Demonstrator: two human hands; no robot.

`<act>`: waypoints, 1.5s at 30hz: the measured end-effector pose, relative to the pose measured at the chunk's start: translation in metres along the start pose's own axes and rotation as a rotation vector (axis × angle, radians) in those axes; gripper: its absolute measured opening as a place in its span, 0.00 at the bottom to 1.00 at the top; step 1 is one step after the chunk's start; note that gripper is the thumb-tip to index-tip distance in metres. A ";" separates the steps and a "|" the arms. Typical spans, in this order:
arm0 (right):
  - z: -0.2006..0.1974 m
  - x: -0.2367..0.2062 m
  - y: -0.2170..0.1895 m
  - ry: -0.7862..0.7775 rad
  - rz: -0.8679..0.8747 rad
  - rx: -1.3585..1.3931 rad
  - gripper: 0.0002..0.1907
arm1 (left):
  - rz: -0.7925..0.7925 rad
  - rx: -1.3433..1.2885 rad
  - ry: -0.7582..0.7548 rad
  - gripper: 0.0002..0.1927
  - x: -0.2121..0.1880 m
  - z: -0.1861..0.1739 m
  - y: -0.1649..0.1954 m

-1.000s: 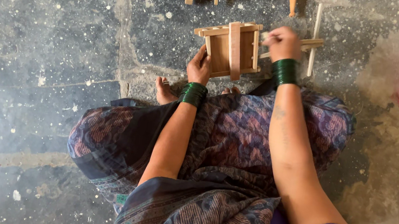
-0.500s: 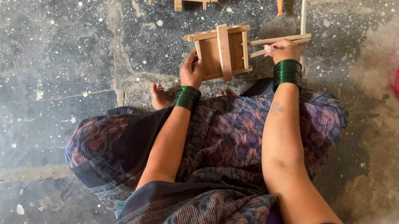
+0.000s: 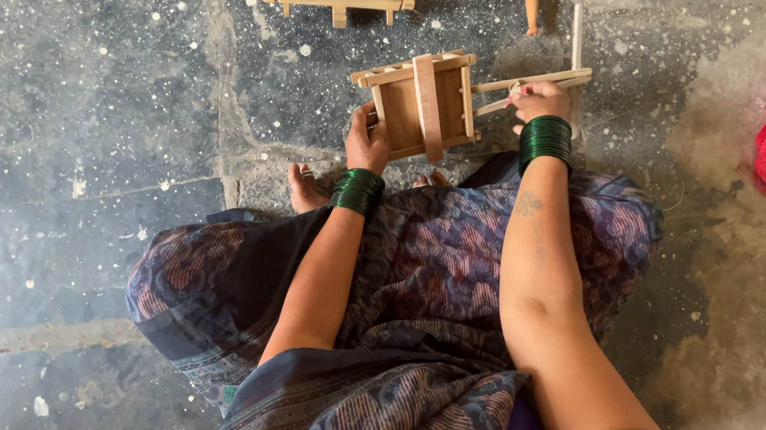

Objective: The person sits on the floor assembling a small wooden toy cart, fitting wooden side rails, axle bars and wheel pieces into the cart body by hand, then aligning the assembled cart with a second wooden cart piece on the floor.

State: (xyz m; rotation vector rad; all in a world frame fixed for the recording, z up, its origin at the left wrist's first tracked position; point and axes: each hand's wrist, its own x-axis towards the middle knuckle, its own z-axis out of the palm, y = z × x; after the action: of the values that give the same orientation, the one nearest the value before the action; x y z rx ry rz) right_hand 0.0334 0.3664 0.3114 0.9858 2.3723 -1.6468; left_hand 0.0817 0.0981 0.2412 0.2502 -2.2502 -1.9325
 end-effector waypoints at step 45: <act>0.069 -0.071 -0.074 -0.431 -1.296 -0.188 0.11 | 0.185 0.177 0.209 0.57 -0.009 -0.006 -0.008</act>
State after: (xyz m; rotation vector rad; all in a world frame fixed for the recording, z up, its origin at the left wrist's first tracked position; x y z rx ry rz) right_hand 0.0292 0.2588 0.3723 -1.1010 2.7978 -1.4826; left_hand 0.0922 0.0934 0.2338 0.2442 -2.2195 -1.5434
